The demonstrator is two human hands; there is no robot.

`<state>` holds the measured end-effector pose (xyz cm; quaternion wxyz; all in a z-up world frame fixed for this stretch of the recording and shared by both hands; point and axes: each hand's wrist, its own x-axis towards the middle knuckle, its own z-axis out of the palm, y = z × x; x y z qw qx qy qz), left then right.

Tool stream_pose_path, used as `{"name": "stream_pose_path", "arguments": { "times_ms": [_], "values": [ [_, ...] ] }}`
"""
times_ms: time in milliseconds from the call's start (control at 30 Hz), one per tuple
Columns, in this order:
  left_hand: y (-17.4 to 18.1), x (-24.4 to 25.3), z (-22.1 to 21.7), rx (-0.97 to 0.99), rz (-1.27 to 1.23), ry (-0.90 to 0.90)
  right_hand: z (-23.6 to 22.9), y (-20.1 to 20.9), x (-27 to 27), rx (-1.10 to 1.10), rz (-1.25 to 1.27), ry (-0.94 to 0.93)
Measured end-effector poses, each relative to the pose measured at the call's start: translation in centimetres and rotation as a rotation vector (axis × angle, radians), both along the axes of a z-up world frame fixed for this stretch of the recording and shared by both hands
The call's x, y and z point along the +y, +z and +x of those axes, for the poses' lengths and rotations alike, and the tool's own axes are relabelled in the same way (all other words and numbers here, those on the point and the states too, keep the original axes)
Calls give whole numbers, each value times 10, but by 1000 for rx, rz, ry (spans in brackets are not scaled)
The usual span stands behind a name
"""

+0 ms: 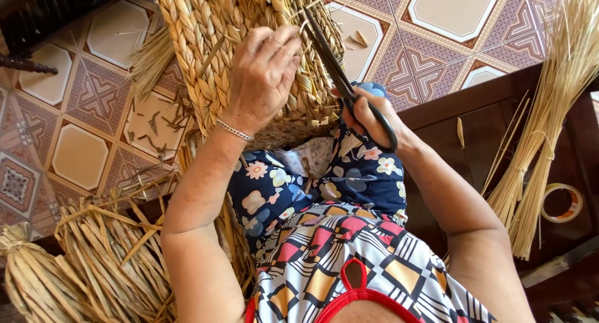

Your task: The person trims excess plant fibers from the edges of a woven basket using scissors, then weaves and tucks plant fiber strips along the basket's rim and handles by hand.

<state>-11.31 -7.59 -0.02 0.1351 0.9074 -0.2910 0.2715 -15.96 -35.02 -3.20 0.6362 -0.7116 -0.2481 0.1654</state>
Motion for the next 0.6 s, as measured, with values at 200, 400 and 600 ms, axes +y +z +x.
{"name": "stream_pose_path", "arguments": {
  "times_ms": [200,400,600],
  "values": [
    [3,0,-8,-5,41,48,8,-5,15,-79,-181,-138],
    [4,-2,-10,22,19,35,4,8,19,-189,-240,-171],
    [-6,-2,-6,21,-23,36,-9,-3,16,-242,-328,-228]
  ]
}}
